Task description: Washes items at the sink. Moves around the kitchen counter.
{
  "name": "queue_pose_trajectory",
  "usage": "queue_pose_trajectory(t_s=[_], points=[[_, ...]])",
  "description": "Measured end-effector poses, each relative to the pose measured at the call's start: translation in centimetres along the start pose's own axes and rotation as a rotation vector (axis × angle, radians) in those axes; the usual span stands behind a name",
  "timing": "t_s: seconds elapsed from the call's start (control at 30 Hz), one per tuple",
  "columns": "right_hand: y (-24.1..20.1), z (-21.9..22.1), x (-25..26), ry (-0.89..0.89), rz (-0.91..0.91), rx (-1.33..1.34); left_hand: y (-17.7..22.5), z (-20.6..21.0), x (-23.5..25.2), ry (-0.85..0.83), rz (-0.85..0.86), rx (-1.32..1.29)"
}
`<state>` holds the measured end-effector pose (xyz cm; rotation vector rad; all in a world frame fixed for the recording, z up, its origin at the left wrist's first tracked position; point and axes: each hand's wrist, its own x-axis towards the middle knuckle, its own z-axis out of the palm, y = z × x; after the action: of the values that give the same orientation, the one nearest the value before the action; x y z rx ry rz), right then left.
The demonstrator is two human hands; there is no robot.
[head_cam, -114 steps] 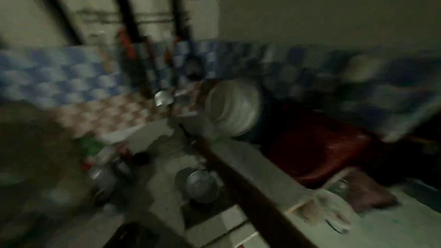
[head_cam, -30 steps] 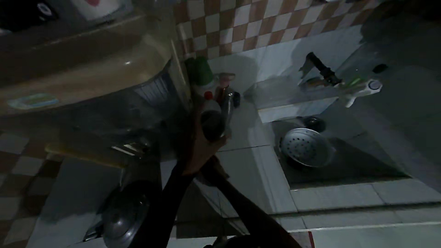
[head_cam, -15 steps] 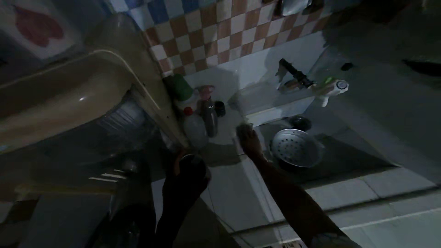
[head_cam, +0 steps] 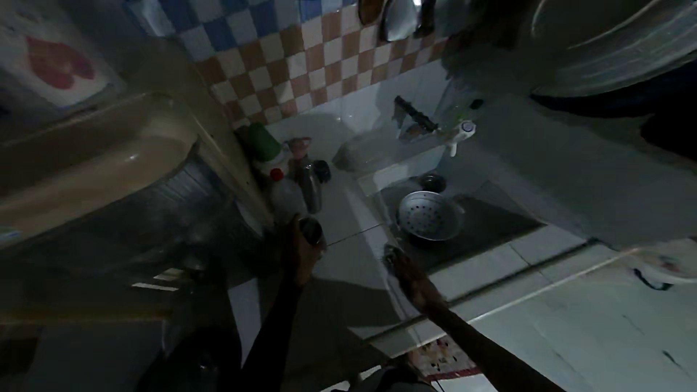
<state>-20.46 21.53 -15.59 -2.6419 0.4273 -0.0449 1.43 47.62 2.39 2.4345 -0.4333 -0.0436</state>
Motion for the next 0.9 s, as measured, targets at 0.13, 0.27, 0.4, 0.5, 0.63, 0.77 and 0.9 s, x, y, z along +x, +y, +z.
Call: queue_pose_trajectory(t_s=[0.13,0.27,0.4,0.5,0.63,0.77,0.9], points=[[0.0,-3.7,0.2,0.110,0.375,0.083,-1.3,0.5,0.2,0.023,0.022,0.023],[-9.4,-3.3,-1.1,-0.055,0.210,0.289,-2.3,0.2,1.3,0.019,0.033,0.044],[-21.7,2.9,-4.7,-0.279,-0.185,0.478,-1.6,0.4,1.8,0.007,0.004,0.116],[-25.7,7.7,-7.2,-0.354,-0.537,0.390,-1.6,1.3,2.7,0.075,0.019,0.208],[-22.4,6.3,-6.9,-0.356,-0.528,0.328,-1.4,0.8,0.9,0.065,0.039,0.184],[-13.0,2.5,-5.3,-0.229,-0.364,0.195,-0.8,1.6,-1.1,0.156,0.157,0.101],[-1.6,-2.3,-3.4,-0.096,-0.202,0.033,-0.6,5.0,-5.5,0.281,0.264,0.009]])
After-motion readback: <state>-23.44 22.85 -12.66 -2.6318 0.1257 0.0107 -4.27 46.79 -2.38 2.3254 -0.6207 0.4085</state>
